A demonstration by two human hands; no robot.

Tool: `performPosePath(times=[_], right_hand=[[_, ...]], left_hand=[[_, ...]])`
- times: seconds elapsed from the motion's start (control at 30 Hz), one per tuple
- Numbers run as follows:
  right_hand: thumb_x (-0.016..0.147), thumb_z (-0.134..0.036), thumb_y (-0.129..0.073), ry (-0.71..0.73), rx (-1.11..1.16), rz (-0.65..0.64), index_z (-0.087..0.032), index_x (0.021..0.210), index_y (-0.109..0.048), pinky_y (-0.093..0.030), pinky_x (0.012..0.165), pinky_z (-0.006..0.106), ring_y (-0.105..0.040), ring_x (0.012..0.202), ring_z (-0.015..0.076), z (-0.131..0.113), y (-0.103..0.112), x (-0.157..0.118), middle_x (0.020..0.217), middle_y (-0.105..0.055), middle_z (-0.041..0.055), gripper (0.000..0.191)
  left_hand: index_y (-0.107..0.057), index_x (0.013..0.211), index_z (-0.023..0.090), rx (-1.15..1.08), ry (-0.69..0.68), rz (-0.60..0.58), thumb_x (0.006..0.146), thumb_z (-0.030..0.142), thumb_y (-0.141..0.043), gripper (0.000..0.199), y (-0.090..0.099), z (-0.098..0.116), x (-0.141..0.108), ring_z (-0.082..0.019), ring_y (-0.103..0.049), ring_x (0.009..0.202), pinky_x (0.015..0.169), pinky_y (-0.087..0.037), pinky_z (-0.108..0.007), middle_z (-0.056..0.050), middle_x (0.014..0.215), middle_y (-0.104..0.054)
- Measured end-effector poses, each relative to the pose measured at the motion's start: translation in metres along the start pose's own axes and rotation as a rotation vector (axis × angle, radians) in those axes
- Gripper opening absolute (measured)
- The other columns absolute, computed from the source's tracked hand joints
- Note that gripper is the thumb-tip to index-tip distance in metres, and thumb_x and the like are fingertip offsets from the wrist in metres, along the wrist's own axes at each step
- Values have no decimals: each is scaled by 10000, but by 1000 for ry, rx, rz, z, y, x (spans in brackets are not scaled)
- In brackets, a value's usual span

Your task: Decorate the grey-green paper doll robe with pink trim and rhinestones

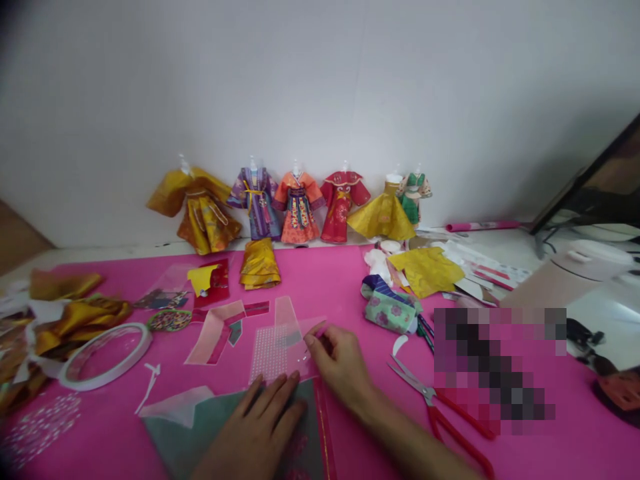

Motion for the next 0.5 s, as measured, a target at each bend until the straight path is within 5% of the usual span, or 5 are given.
performPosePath(times=[0.2,0.5], right_hand=[[889,-348,-501,44,-36,63,-155,758,-579,-412,576,239,-510,612,136,3,13,-4,679,-557,14,246],[900,-306,-485,58,-24,41,-160,779,-583,-433,633,253,-542,674,147,6,13,-4,729,-585,27,213]], left_hand=[[-637,1081,162,82,-52,121,862,314,-543,283,4,1,-2,-335,-489,1216,981,-425,-516,-188,1335,-509],[-625,1077,195,247,-206,245,856,357,-545,286,-8,-1,-1,-343,-576,1114,889,-501,-502,-182,1227,-598]])
Point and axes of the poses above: each hand's wrist, its own x-axis towards the middle knuckle, its own y-axis out of the back of the hand, z = x × y, the point moved 9 cm from there along x, towards the middle knuckle
